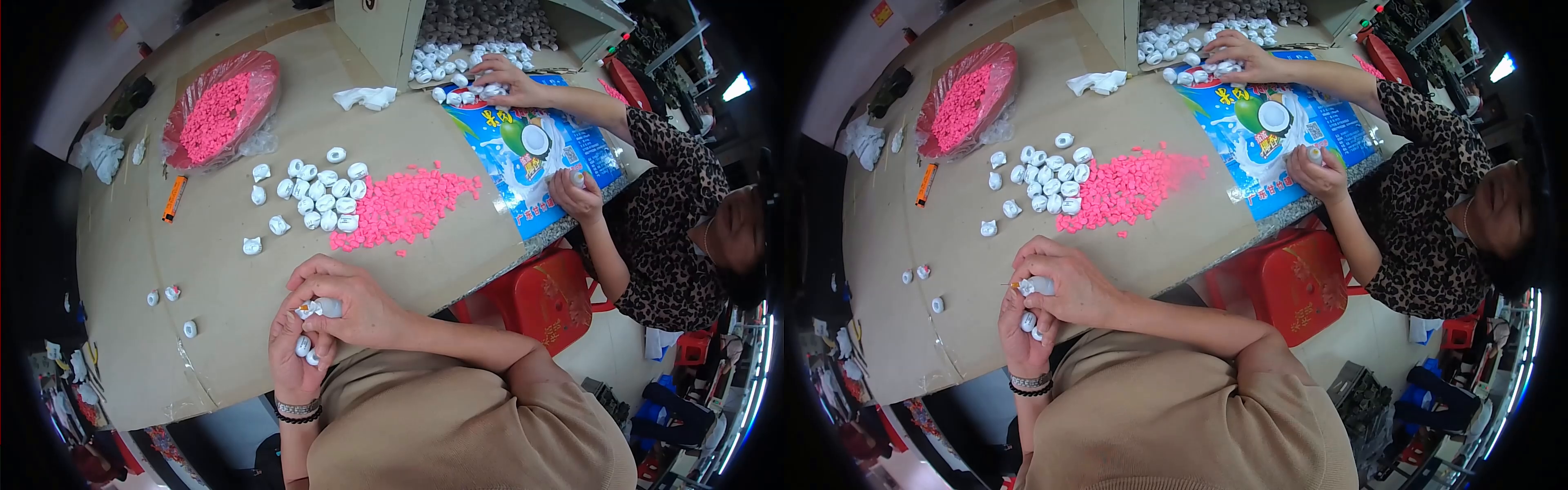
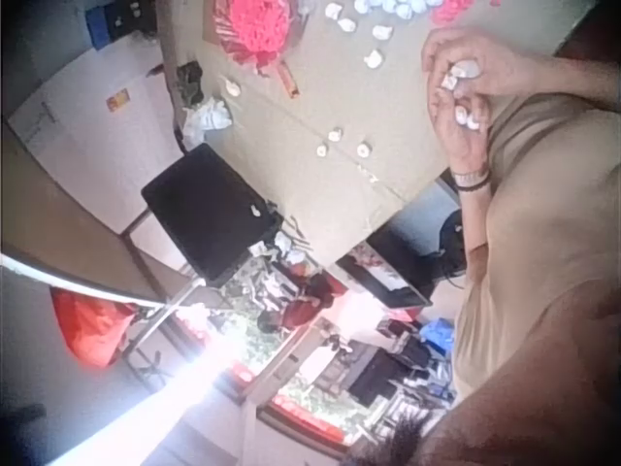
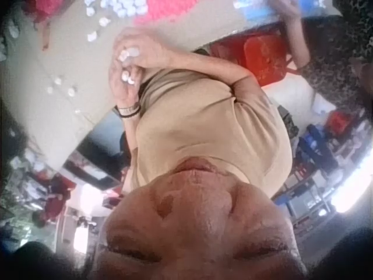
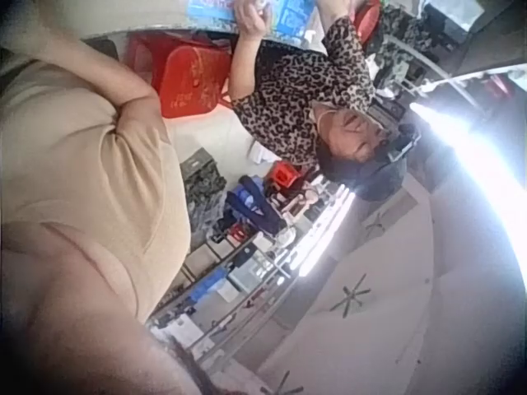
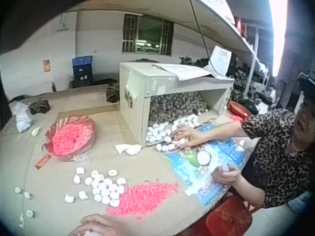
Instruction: The person applies glue from a bottle to small white parts and attaches small pink accessories onto them by hand, repeatedly assembling the items on the workbench.
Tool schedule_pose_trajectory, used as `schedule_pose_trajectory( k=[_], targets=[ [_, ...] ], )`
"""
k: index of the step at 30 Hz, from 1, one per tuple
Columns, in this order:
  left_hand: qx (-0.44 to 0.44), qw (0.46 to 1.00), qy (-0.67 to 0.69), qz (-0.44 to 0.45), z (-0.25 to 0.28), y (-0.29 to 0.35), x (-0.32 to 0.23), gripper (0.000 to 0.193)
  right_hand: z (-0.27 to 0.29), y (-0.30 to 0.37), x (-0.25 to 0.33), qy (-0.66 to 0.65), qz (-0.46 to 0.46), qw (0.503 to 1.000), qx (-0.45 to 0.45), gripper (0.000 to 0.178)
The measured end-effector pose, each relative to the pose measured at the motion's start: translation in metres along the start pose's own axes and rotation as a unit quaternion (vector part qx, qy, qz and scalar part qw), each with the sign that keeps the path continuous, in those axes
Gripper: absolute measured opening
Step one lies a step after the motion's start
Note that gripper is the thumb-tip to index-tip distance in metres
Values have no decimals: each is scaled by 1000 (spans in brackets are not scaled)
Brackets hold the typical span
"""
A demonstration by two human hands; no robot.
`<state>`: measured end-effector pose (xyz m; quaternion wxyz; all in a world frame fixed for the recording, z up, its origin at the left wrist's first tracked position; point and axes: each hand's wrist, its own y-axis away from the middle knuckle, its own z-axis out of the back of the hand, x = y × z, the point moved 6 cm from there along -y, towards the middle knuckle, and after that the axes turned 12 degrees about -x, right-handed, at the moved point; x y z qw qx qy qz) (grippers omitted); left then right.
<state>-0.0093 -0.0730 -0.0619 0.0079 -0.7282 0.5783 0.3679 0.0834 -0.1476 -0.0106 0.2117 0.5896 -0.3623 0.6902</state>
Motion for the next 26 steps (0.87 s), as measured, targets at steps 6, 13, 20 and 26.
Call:
schedule_pose_trajectory(
  k=[6,13,20,26],
  targets=[
    [-9,1000,2,5,-1,1,-1,43,0,1,-3,-2,-20,1000,-1,23],
    [-11,1000,-1,11,-1,1,0,43,2,1,-1,3,-20,1000,-3,23],
    [18,1000,3,17,0,1,-1,43,-1,0,-1,15,-16,1000,-6,22],
    [11,1000,12,18,1,1,-1,44,-3,-1,-1,25,-14,1000,6,24]
  ],
)
